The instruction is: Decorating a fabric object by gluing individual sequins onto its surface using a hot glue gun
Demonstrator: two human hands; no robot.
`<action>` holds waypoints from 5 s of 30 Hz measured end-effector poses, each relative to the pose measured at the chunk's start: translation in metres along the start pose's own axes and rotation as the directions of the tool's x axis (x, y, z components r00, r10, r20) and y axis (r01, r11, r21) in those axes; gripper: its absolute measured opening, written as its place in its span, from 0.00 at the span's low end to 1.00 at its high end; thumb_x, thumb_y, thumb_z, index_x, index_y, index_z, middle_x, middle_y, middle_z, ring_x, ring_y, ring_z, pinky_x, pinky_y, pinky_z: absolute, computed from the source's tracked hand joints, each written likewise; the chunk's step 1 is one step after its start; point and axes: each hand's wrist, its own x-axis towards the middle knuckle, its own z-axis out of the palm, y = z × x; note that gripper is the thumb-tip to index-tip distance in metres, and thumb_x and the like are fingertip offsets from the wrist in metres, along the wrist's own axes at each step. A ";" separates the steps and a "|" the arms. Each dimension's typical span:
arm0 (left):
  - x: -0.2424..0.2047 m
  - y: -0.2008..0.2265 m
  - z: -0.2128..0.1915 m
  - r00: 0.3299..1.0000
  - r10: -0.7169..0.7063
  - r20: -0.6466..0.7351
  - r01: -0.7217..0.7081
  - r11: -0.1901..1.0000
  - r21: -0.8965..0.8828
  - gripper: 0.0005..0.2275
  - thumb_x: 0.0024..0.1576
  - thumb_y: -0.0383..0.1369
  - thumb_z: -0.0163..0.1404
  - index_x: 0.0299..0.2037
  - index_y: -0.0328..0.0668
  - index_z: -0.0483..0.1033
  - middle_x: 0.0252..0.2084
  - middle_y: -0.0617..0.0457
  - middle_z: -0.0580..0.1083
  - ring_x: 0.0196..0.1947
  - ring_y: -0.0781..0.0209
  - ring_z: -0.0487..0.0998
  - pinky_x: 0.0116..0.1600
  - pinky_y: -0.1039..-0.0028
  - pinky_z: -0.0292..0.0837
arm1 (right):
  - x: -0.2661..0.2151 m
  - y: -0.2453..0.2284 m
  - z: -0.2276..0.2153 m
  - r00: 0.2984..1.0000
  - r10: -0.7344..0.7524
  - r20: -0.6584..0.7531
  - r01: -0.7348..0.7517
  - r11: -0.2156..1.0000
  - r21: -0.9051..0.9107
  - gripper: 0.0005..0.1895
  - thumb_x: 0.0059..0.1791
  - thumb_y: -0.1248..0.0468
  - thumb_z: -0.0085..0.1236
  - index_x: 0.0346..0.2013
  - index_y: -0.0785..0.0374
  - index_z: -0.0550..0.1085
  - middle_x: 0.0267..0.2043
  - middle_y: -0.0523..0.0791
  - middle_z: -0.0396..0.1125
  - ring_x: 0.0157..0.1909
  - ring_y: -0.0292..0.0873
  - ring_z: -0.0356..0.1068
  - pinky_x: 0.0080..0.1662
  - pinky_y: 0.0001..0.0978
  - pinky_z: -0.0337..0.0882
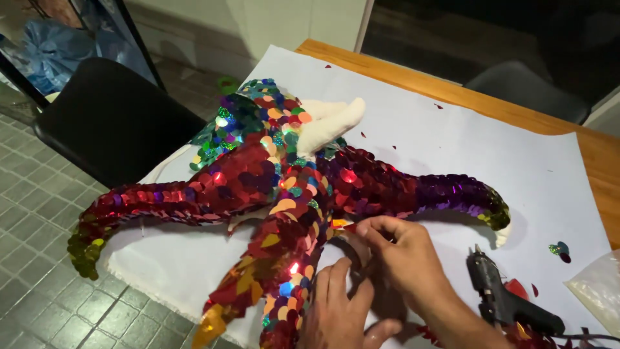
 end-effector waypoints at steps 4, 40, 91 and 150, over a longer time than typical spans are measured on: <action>0.010 0.012 -0.017 0.916 -0.235 0.324 0.262 0.964 -0.043 0.40 0.46 0.47 0.65 0.70 0.60 0.58 0.72 0.57 0.50 0.63 0.50 0.54 0.37 0.47 0.77 | -0.009 -0.012 0.016 0.994 0.067 -0.088 -0.076 0.992 -0.097 0.09 0.53 0.61 0.60 0.34 0.61 0.84 0.32 0.45 0.78 0.31 0.40 0.69 0.34 0.30 0.66; 0.013 0.008 -0.017 0.837 -0.242 0.490 0.313 0.948 -0.067 0.39 0.44 0.35 0.70 0.67 0.52 0.63 0.76 0.53 0.43 0.74 0.51 0.43 0.57 0.35 0.67 | 0.030 0.042 0.021 0.938 -0.326 -0.118 0.236 0.851 -0.469 0.10 0.49 0.56 0.56 0.36 0.54 0.83 0.39 0.40 0.77 0.41 0.38 0.74 0.47 0.32 0.71; 0.013 0.009 0.006 0.569 -0.636 0.521 0.801 0.570 -0.180 0.22 0.63 0.39 0.38 0.68 0.74 0.55 0.73 0.77 0.52 0.54 0.37 0.72 0.54 0.43 0.69 | 0.023 0.060 0.033 0.578 -0.816 0.018 0.513 0.346 -0.786 0.10 0.50 0.56 0.57 0.28 0.57 0.75 0.29 0.42 0.64 0.33 0.46 0.66 0.32 0.44 0.70; 0.049 0.061 0.017 0.842 0.309 0.442 -0.171 0.930 -0.325 0.09 0.61 0.35 0.51 0.44 0.54 0.85 0.36 0.58 0.68 0.48 0.59 0.69 0.45 0.67 0.70 | 0.010 0.107 -0.246 0.751 -0.494 0.438 0.659 0.600 -0.454 0.30 0.37 0.70 0.55 0.54 0.50 0.78 0.38 0.40 0.72 0.40 0.37 0.72 0.43 0.26 0.69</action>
